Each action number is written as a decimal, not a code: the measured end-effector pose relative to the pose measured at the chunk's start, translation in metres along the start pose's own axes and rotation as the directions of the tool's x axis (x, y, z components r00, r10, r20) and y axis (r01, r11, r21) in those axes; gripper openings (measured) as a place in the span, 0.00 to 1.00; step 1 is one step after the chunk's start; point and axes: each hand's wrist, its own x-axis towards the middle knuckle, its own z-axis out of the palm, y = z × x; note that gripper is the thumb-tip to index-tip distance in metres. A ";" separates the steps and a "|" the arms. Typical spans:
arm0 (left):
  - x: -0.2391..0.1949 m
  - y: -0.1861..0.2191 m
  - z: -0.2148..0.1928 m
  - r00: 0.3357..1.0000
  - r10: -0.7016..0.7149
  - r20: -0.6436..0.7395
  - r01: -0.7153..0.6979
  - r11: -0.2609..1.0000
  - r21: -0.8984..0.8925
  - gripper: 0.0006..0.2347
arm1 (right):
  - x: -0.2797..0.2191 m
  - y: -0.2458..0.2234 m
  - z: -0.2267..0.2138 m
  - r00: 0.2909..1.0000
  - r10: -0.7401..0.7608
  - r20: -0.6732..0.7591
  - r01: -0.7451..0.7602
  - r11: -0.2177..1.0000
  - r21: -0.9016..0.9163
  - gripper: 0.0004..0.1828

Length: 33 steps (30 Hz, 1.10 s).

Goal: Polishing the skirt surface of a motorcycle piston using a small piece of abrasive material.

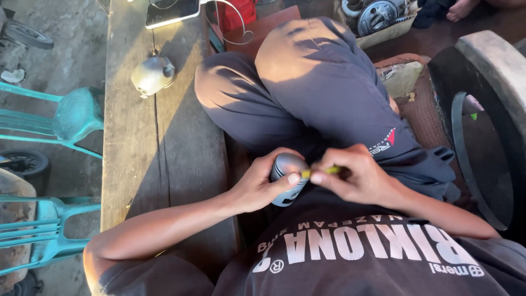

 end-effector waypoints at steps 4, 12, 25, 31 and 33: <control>0.003 0.000 -0.004 0.999 -0.035 0.002 0.035 0.999 -0.032 0.16 | 0.003 0.000 0.002 1.000 -0.023 0.014 0.023 1.000 0.015 0.10; 0.001 0.008 -0.002 0.992 -0.127 -0.022 0.124 0.985 -0.118 0.18 | 0.001 0.005 0.003 0.981 -0.163 -0.109 0.144 0.977 -0.160 0.07; -0.001 -0.005 -0.001 0.989 -0.139 -0.040 0.119 0.941 -0.317 0.19 | 0.002 0.000 0.011 0.955 -0.291 -0.063 0.261 0.920 -0.291 0.08; 0.000 -0.001 0.002 0.980 -0.192 -0.047 0.159 0.907 -0.390 0.18 | 0.005 0.000 0.009 0.948 -0.304 -0.090 0.264 0.914 -0.307 0.08; -0.001 0.010 0.004 0.972 -0.224 -0.070 0.187 0.921 -0.343 0.18 | 0.008 -0.001 0.005 0.938 -0.313 -0.151 0.244 0.903 -0.353 0.07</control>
